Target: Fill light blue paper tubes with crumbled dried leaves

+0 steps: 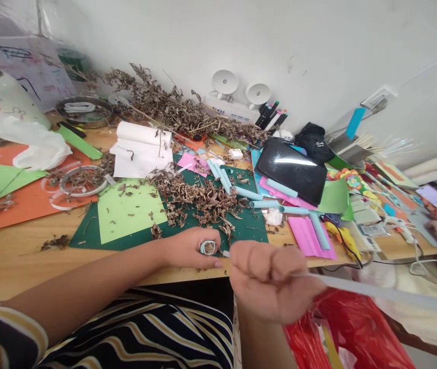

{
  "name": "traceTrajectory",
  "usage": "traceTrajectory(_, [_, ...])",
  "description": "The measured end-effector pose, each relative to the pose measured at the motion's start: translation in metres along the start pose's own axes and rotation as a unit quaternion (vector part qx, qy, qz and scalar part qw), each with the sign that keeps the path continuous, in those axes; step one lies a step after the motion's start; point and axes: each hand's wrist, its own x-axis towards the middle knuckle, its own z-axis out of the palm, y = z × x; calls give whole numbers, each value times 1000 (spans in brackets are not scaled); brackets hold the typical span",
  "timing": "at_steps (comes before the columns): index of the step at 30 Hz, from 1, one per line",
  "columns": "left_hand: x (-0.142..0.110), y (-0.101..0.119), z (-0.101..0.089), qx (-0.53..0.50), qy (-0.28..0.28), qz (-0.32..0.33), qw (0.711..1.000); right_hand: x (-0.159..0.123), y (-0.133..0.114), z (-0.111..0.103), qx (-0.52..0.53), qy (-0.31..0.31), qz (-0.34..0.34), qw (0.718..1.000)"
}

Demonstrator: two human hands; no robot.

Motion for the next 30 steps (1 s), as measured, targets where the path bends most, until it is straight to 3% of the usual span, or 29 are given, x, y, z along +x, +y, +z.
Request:
traceTrajectory(4, [2,2,3,19,-3,-4,1000,6,21,21,62,-37,-72,995])
traceTrajectory(15, [2,4,2,31,-23,25,999,5,34,23,39,-111,-33,992])
traceTrajectory(19, [1,7,0,37,-24,25,999,4,39,26,36,-96,-26,994])
traceTrajectory(25, [3,1,2,67,-17,16,997,7,20,19,88,-39,-71,993])
traceTrajectory(30, [4,-3,4,65,-8,21,998,4,12,17,54,-73,-76,993])
